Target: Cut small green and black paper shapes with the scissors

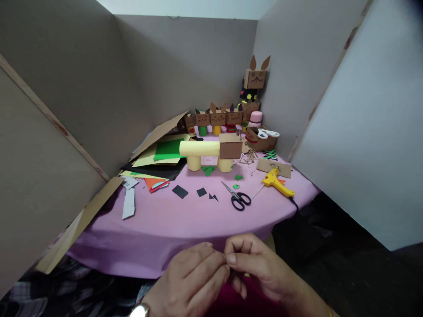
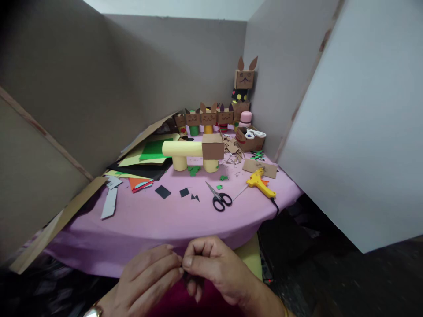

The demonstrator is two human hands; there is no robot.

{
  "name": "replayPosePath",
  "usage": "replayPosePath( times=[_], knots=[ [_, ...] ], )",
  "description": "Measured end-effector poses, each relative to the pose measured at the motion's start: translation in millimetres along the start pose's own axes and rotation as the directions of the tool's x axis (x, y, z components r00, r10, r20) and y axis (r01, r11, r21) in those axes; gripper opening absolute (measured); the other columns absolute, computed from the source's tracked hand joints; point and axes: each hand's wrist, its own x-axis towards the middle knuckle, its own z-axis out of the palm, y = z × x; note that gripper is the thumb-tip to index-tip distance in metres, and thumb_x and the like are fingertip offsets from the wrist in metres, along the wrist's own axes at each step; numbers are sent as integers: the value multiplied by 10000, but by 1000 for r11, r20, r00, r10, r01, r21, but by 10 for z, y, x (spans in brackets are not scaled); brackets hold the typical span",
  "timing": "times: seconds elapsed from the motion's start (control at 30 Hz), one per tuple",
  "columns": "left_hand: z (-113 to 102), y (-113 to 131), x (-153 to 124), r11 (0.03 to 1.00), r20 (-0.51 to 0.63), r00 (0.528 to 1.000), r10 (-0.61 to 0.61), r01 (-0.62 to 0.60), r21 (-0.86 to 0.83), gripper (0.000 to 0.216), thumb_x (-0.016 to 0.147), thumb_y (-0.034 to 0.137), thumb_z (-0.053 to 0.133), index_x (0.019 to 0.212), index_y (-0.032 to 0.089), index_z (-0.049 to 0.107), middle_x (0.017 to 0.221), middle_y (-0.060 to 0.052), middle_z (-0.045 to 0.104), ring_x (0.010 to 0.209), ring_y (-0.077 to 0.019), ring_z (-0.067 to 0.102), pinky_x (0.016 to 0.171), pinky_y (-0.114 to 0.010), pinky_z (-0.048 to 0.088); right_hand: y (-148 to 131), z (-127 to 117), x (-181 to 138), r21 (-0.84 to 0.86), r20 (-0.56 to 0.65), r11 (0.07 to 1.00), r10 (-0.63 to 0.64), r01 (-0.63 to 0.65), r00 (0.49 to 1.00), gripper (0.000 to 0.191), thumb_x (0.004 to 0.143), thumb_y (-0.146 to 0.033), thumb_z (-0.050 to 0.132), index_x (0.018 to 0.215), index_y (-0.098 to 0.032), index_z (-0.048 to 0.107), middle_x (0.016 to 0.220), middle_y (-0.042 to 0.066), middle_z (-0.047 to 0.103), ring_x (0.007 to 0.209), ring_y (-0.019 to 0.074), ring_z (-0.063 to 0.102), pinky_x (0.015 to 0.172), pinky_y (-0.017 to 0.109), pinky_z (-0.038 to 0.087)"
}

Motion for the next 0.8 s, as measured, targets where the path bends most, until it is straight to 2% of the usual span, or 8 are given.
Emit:
replayPosePath(
  times=[0.1, 0.23, 0.37, 0.53, 0.63, 0.8],
  knots=[
    [-17, 15, 29, 999, -21, 999, -46, 46, -8, 291, 909, 116, 330, 978, 166, 608, 766, -60, 723, 752, -168, 666, 741, -275, 544, -2, -1, 1, 10, 12, 999, -34, 33, 999, 313, 709, -392, 700, 633, -131, 543, 448, -48, 532, 343, 40, 461, 349, 125, 342],
    [4, 58, 52, 966, 30, 976, -217, 219, -137, 226, 916, 123, 359, 922, 158, 583, 753, -58, 680, 688, -153, 623, 632, -240, 518, -31, -21, -24, -105, 32, 989, -104, 106, 994, 290, 774, -396, 644, 694, -134, 548, 522, -31, 557, 420, 55, 486, 434, 159, 385],
    [60, 101, 68, 875, 90, 913, -398, 407, -263, 139, 894, 124, 437, 848, 178, 556, 725, -26, 621, 642, -128, 565, 588, -222, 466, -65, -51, -53, -227, 57, 958, -166, 174, 985, 264, 831, -373, 585, 730, -131, 554, 585, -18, 561, 489, 65, 496, 506, 184, 392],
    [37, 155, 123, 707, 215, 816, -536, 573, -413, 151, 858, 69, 441, 846, 199, 518, 781, -15, 584, 720, -127, 565, 631, -218, 456, -93, -72, -89, -343, 80, 917, -186, 203, 979, 251, 863, -347, 540, 745, -128, 574, 619, -6, 560, 531, 82, 507, 540, 204, 395],
    [16, 191, 129, 608, 255, 770, -585, 624, -491, 152, 849, 66, 446, 870, 204, 505, 801, -6, 571, 728, -115, 564, 641, -210, 452, -126, -68, -107, -424, 93, 875, -214, 234, 972, 258, 873, -336, 520, 730, -129, 575, 610, -5, 550, 540, 89, 500, 538, 206, 391],
    [37, 228, 105, 535, 282, 719, -635, 673, -510, 131, 833, 81, 483, 833, 212, 497, 789, 13, 568, 703, -100, 567, 627, -193, 437, -167, -50, -125, -597, 143, 734, -299, 323, 943, 270, 893, -299, 471, 695, -140, 562, 605, -5, 538, 547, 98, 480, 534, 208, 385]
  ],
)
